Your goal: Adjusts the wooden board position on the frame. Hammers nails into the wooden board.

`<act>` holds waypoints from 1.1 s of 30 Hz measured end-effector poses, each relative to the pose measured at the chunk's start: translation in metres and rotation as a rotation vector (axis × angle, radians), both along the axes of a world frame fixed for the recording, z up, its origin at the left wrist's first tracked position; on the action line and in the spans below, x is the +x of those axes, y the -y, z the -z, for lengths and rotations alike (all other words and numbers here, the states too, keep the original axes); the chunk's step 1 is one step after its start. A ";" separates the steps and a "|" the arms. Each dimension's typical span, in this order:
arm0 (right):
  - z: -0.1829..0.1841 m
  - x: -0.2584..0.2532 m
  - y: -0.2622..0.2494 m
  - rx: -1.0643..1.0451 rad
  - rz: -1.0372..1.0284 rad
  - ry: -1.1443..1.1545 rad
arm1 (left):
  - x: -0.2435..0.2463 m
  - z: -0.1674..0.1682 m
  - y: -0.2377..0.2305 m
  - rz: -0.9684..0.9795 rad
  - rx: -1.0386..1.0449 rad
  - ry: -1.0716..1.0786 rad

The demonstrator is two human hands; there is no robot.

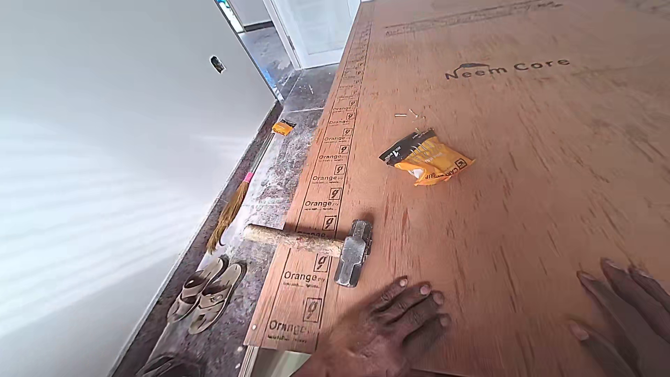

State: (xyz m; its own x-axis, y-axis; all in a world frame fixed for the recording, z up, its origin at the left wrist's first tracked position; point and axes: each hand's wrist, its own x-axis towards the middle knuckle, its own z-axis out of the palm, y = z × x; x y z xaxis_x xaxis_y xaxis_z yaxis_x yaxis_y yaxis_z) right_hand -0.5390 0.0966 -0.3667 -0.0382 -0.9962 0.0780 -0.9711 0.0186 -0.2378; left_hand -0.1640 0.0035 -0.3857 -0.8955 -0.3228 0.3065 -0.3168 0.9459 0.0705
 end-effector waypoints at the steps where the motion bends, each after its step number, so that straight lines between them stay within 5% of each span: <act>1: 0.001 -0.001 -0.001 -0.009 -0.003 0.012 | 0.001 0.000 0.000 0.009 -0.026 0.023; 8: 0.021 -0.015 0.011 -0.214 0.011 0.038 | 0.000 0.000 0.002 0.031 -0.066 0.068; 12: -0.045 0.001 0.071 0.078 -0.077 0.224 | 0.010 0.003 -0.002 0.019 -0.033 0.045; 15: -0.085 0.031 0.145 0.016 -0.073 0.252 | -0.005 0.008 0.010 0.034 -0.130 -0.025; 20: -0.051 0.139 0.258 -0.041 -0.124 0.147 | 0.009 0.002 0.002 -0.021 0.009 -0.002; 23: -0.031 0.155 0.286 0.006 -0.109 0.041 | 0.003 0.003 0.004 -0.007 0.043 -0.001; 29: -0.019 0.117 0.279 -0.006 -0.244 0.010 | 0.010 0.006 0.003 -0.020 0.065 -0.021; 33: -0.021 0.026 0.250 -0.031 -0.263 0.030 | 0.003 0.012 0.006 -0.020 -0.031 -0.059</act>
State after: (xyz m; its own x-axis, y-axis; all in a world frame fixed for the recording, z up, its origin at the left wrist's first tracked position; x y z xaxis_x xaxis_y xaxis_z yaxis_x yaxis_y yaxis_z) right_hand -0.5131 -0.1535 -0.3462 0.2191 -0.9694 0.1109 -0.9340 -0.2413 -0.2634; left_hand -0.1606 -0.0023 -0.3973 -0.8693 -0.3298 0.3683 -0.3316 0.9415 0.0603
